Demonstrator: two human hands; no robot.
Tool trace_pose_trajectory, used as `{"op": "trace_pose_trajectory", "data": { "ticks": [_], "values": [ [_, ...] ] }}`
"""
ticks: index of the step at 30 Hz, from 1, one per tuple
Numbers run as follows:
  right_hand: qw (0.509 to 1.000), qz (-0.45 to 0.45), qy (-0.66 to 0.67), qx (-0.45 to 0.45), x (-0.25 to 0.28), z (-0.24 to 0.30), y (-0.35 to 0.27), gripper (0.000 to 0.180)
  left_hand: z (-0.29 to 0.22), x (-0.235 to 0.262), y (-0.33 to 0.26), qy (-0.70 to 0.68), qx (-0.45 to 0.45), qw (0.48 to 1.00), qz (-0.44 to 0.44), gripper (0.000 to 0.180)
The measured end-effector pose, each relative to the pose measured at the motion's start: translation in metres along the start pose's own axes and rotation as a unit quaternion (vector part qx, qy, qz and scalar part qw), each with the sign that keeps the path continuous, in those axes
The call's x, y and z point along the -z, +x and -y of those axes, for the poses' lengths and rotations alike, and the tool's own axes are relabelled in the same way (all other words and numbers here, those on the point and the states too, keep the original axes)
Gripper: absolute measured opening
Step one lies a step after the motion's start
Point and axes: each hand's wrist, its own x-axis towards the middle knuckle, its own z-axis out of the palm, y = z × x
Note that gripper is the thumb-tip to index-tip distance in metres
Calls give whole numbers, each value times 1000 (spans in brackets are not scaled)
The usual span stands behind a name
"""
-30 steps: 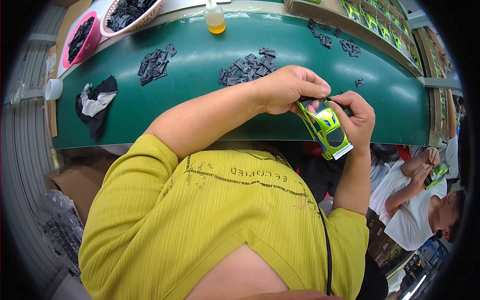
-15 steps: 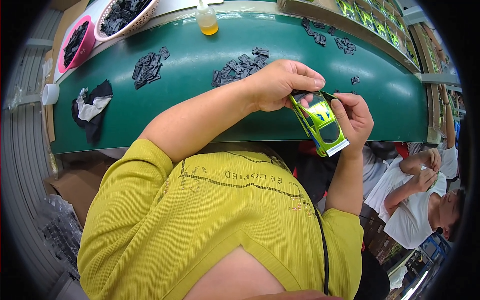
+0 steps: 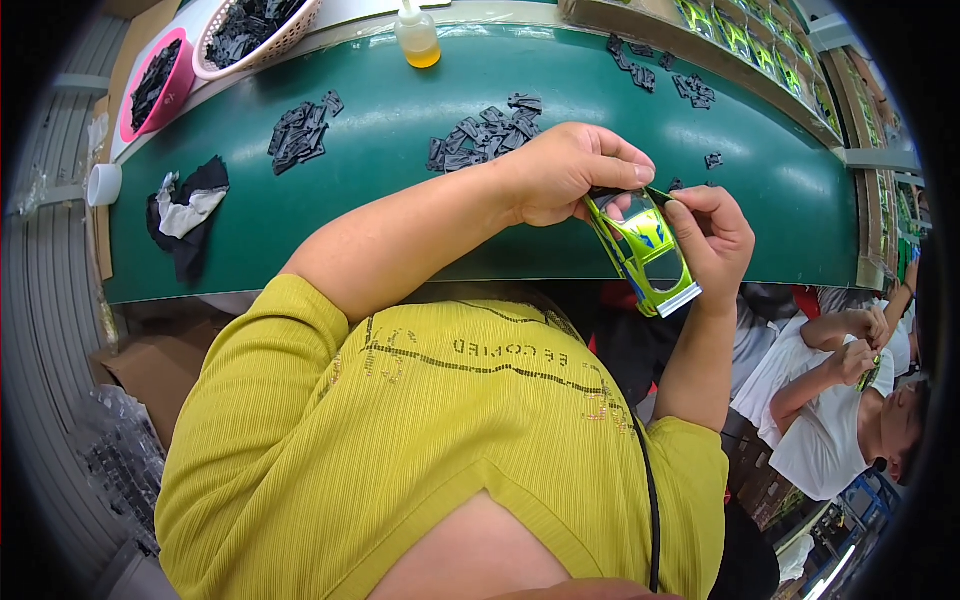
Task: The person assembles toy cars by attaching plastic parts to the car bodies and applying decals to them, using a glue bottle to secure the components.
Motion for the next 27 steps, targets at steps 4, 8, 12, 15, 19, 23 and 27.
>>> {"op": "trace_pose_trajectory", "data": {
  "ticks": [4, 8, 12, 15, 19, 23, 27],
  "values": [
    [999, 31, -34, -17, 2, 4, 11, 11, 3, 1, 0, 65, -10, 998, -3, 36],
    [991, 69, -114, -3, 4, 9, 16, 8, 3, -5, -5, 157, -17, 987, -23, 39],
    [979, 90, -176, 39, 3, 17, 21, 8, 7, -1, -2, 133, -11, 991, -21, 37],
    [972, 101, -206, 48, 1, 21, 24, 10, 11, 0, 3, 88, -12, 995, -36, 35],
    [933, 148, -306, 118, 4, 24, 26, 14, 5, -5, 1, 115, 1, 993, -31, 31],
    [923, 166, -304, 169, 0, 29, 30, 11, 8, -5, -3, 117, 1, 993, -31, 30],
    [934, 166, -291, 122, 3, 19, 29, 8, 4, -6, -1, 138, 4, 989, -49, 28]
  ]
}}
